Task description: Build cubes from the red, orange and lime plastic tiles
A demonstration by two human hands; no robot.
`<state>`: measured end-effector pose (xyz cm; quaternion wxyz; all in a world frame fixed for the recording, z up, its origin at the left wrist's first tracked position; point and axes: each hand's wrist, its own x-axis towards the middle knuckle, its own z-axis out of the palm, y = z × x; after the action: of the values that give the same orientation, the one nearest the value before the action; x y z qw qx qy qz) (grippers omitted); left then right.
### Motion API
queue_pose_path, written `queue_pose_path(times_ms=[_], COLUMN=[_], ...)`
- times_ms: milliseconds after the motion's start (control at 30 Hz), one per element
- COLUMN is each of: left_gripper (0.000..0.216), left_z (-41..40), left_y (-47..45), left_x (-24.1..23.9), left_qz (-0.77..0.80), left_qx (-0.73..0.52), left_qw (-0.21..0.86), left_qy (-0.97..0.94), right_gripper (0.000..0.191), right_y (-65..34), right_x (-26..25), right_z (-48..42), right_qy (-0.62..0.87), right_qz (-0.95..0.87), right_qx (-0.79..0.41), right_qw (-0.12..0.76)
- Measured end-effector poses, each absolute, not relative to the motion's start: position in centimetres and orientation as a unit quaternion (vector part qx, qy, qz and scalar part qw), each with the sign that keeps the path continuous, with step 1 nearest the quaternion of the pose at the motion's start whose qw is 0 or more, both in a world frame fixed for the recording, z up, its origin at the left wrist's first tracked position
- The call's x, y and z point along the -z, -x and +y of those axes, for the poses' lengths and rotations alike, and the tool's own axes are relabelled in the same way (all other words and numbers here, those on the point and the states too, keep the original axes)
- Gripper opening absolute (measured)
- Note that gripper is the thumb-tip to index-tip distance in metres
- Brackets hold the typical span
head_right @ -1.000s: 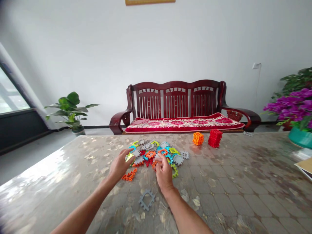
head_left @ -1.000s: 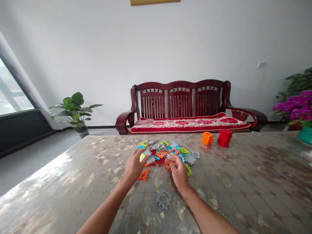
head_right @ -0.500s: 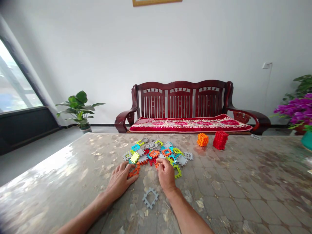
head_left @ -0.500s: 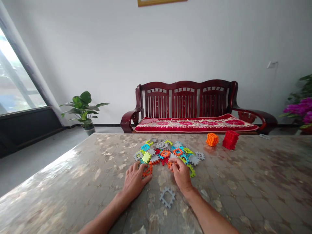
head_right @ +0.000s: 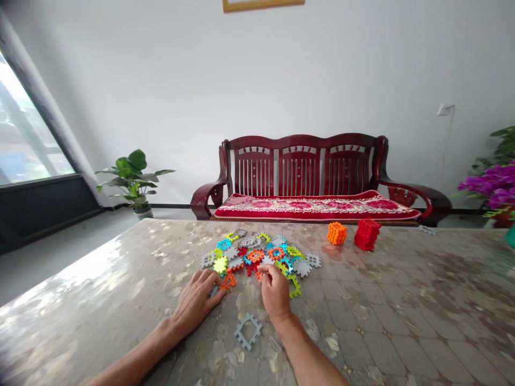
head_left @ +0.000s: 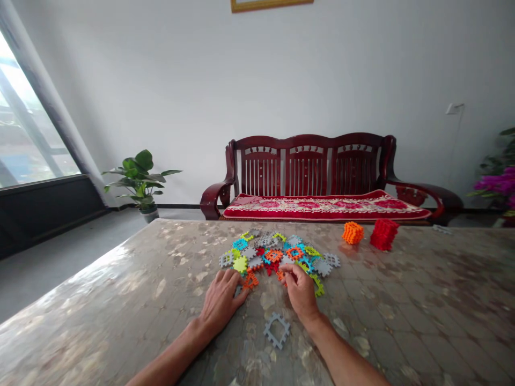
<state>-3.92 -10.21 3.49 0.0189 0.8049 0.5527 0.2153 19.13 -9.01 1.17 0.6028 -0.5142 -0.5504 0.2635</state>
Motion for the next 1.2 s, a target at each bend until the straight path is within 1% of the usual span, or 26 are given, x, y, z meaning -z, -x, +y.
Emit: queue_pose_path(times_ms=[233, 300, 433, 533, 600, 667, 767, 867, 933, 1100, 1200], left_gripper=[0.017, 0.020, 0.027, 0.033, 0.033, 0.027, 0.018, 0.030, 0.034, 0.022, 0.019], left_z=[-8.2, -6.9, -4.7, -4.7, -5.5, -6.9, -9.4, -11.4, -12.2, -12.7, -12.7], left_y=[3.3, 2.7, 1.4, 0.5, 0.2, -0.1, -0.5, -0.9, -1.2, -1.9, -2.3], left_x=[-5.6, -6.6, -8.3, -8.5, -8.1, -7.5, -6.8, -6.6, -6.7, -7.1, -7.0], left_qz=[0.545, 0.550, 0.589, 0.597, 0.583, 0.539, 0.433, 0.373, 0.364, 0.393, 0.404], left_qx=[-0.272, -0.291, -0.307, -0.305, -0.304, -0.284, -0.208, -0.126, -0.085, -0.031, -0.009], left_qw=[-0.026, -0.028, 0.002, 0.012, 0.017, 0.043, 0.121, 0.170, 0.181, 0.174, 0.160], left_qy=[-0.793, -0.783, -0.747, -0.742, -0.753, -0.791, -0.869, -0.903, -0.909, -0.902, -0.900], right_gripper=[0.023, 0.023, 0.024, 0.024, 0.023, 0.024, 0.025, 0.025, 0.025, 0.025, 0.025], right_y=[-19.1, -19.1, -19.2, -19.3, -19.3, -19.3, -19.3, -19.2, -19.3, -19.3, -19.3], right_x=[-1.1, -1.2, -1.2, -1.2, -1.2, -1.3, -1.3, -1.4, -1.4, -1.5, -1.5], right_z=[-9.0, -9.0, -9.0, -9.0, -9.1, -9.1, -9.1, -9.2, -9.2, -9.3, -9.3], right_qy=[0.509, 0.507, 0.509, 0.507, 0.506, 0.506, 0.504, 0.503, 0.505, 0.510, 0.507], right_qz=[-0.551, -0.551, -0.551, -0.551, -0.554, -0.558, -0.556, -0.553, -0.556, -0.558, -0.557], right_qx=[-0.259, -0.256, -0.238, -0.233, -0.223, -0.218, -0.224, -0.220, -0.216, -0.220, -0.220], right_qw=[0.609, 0.611, 0.617, 0.621, 0.622, 0.620, 0.622, 0.627, 0.624, 0.617, 0.620])
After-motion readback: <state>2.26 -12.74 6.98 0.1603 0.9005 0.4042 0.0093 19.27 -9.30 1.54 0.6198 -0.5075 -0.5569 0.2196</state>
